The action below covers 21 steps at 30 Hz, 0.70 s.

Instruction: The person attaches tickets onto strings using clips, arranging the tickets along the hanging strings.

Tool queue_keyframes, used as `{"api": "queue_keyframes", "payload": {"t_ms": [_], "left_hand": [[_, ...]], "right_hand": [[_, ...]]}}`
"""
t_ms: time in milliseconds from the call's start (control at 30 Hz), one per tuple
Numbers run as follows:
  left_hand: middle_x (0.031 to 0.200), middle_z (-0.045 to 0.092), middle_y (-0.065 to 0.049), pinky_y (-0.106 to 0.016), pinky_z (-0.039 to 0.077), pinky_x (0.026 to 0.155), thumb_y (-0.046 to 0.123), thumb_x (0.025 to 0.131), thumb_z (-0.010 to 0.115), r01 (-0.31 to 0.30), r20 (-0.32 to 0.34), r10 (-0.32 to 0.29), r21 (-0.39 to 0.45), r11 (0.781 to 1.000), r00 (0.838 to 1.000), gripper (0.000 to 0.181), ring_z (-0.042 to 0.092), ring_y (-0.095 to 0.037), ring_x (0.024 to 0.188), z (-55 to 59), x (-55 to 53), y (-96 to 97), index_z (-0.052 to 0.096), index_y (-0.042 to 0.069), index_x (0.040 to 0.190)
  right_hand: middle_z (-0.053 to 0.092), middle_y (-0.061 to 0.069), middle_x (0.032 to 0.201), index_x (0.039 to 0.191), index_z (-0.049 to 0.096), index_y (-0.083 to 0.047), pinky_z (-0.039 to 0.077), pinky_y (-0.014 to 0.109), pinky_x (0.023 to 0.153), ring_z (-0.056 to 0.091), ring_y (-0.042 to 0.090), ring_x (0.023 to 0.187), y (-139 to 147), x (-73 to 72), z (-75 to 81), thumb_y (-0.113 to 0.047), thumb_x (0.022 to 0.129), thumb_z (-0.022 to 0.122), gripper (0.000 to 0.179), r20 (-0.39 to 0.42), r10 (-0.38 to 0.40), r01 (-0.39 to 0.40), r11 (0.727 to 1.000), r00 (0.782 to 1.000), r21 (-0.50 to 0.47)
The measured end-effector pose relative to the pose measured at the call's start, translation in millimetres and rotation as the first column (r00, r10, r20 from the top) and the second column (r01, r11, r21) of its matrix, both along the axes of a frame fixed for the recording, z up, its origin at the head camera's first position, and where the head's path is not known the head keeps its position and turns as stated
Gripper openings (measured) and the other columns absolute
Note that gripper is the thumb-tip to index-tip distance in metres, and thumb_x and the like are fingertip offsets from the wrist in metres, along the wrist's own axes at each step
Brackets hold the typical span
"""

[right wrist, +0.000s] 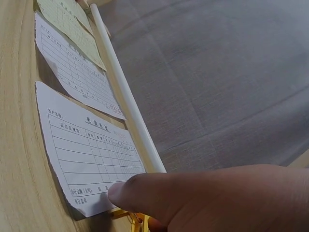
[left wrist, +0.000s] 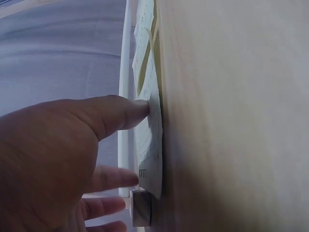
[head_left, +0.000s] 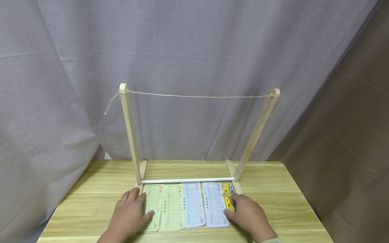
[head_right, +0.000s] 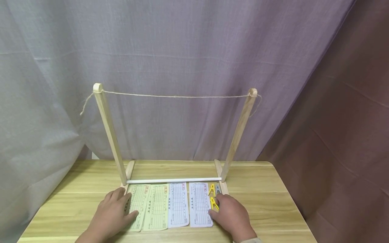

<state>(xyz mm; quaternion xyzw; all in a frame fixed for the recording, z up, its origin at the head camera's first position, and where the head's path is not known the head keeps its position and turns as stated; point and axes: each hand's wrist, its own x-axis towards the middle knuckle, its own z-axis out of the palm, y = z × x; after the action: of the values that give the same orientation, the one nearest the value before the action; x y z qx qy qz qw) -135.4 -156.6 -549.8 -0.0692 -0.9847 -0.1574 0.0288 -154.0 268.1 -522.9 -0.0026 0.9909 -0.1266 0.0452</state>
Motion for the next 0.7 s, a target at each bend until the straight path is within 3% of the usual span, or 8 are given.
{"api": "queue_keyframes", "payload": {"t_ms": [133,433,700], "left_hand": [[0.160,0.057,-0.026,-0.073,0.052,0.111,0.059,0.090,0.089,-0.019,-0.006,0.019,-0.020,1.000,1.000,0.083,0.053,-0.051,0.146,1.2,-0.2,0.6,0.072,-0.003,0.143],[0.153,0.062,-0.023,-0.070,0.054,0.107,0.055,0.088,0.091,-0.041,-0.009,0.041,-0.013,0.999,0.999,0.075,0.058,-0.050,0.138,3.5,0.1,3.9,0.077,-0.001,0.136],[0.135,0.070,-0.015,-0.060,0.056,0.098,0.047,0.087,0.093,-0.062,-0.009,0.062,0.032,0.998,0.998,0.062,0.063,-0.038,0.119,2.1,2.5,9.3,0.080,0.006,0.133]], "right_hand": [[0.066,-0.003,0.090,0.103,0.071,-0.019,0.051,0.041,0.068,0.054,0.018,0.077,-1.2,-1.0,0.6,-0.048,0.085,0.097,0.043,0.005,-0.004,0.004,1.000,1.000,0.006],[0.061,-0.003,0.084,0.098,0.070,-0.018,0.049,0.041,0.066,0.052,0.018,0.074,0.5,-1.3,-2.8,-0.042,0.086,0.096,0.038,-0.027,0.006,-0.006,1.000,1.000,0.015],[0.058,-0.001,0.079,0.091,0.067,-0.016,0.044,0.038,0.065,0.050,0.019,0.071,-1.5,-3.2,-5.4,-0.037,0.088,0.092,0.033,-0.017,-0.009,0.009,1.000,1.000,-0.002]]}}
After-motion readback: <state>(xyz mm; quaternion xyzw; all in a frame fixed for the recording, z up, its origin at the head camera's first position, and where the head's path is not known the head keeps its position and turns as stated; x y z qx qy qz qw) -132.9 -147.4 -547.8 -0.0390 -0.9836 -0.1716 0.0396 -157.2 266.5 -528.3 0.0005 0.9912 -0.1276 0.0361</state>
